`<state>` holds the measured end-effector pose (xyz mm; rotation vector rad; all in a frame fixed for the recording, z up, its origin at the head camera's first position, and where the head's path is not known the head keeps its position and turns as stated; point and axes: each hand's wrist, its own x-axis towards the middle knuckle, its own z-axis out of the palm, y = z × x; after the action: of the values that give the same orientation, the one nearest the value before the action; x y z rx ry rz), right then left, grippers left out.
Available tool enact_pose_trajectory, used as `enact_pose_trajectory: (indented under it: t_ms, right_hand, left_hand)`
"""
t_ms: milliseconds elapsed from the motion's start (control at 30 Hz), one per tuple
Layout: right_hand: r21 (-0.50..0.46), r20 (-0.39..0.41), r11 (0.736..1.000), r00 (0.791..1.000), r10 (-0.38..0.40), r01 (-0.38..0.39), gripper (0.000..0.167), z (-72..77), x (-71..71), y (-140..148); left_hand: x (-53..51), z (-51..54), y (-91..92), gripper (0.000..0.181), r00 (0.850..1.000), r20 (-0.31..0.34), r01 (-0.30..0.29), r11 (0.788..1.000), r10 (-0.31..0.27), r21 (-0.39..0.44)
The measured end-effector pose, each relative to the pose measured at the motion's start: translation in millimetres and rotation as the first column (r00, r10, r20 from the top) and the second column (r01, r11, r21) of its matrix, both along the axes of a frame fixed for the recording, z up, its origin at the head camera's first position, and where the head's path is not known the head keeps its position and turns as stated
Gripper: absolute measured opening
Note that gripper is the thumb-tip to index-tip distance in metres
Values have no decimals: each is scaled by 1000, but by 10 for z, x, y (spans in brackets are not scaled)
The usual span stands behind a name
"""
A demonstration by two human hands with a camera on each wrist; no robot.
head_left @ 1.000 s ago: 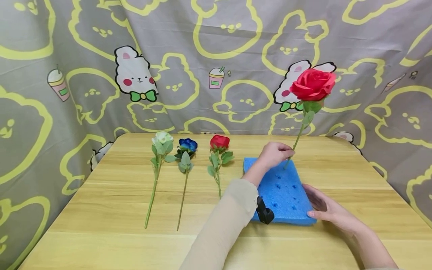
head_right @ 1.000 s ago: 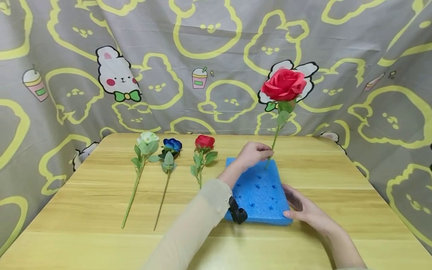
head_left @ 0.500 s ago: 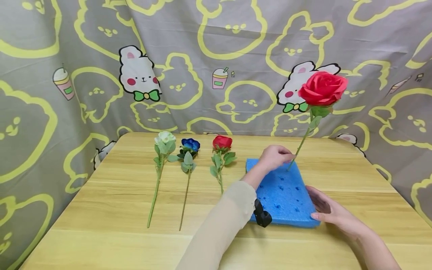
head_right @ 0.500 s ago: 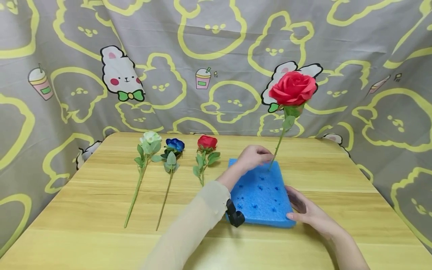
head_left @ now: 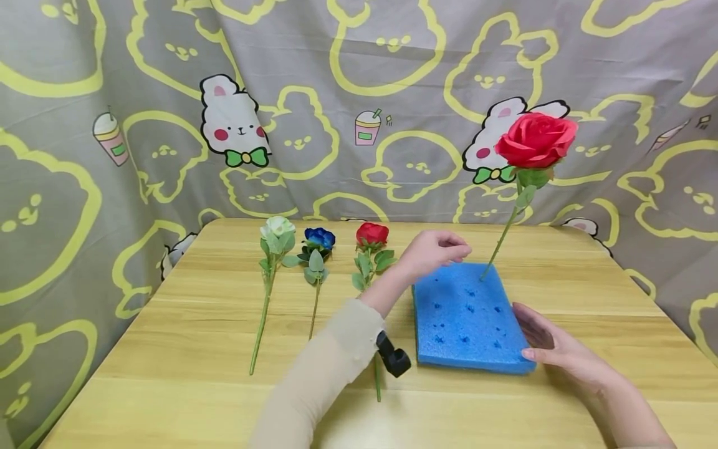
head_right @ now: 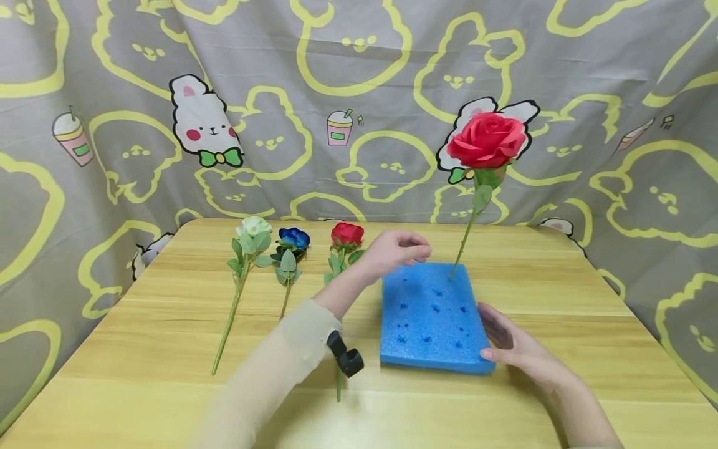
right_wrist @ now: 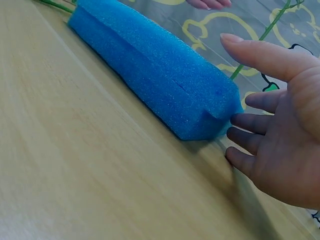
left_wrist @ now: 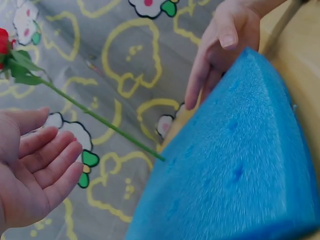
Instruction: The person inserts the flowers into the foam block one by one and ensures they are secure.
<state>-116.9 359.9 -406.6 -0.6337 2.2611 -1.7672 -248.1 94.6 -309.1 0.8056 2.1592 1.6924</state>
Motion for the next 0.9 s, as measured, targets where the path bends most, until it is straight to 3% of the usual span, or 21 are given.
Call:
enact_pose_trajectory:
  t_ms: [267,567,767,900]
  right_hand:
    - [3,-25,999,999,46,-46,70,7,-17,-14]
    - [29,-28,999,999,36,-35,68,24,-6,-15]
    - [64,-18,998,1000,20,-19,68,23,-18,-17]
    - [78,-6,997,1000,11,-10,67,31,-18,-31]
  left_hand:
    - [113,36,-499,21,1000,-22,-10,1000,10,-26]
    - [191,-49,-1135,24,988,-65,-143,988,139,-65]
    - [234,-97,-1623,26,958,-79,-281,957,275,-68]
    - [270,-149,-1970,27,925,-99,-375,923,366,-91]
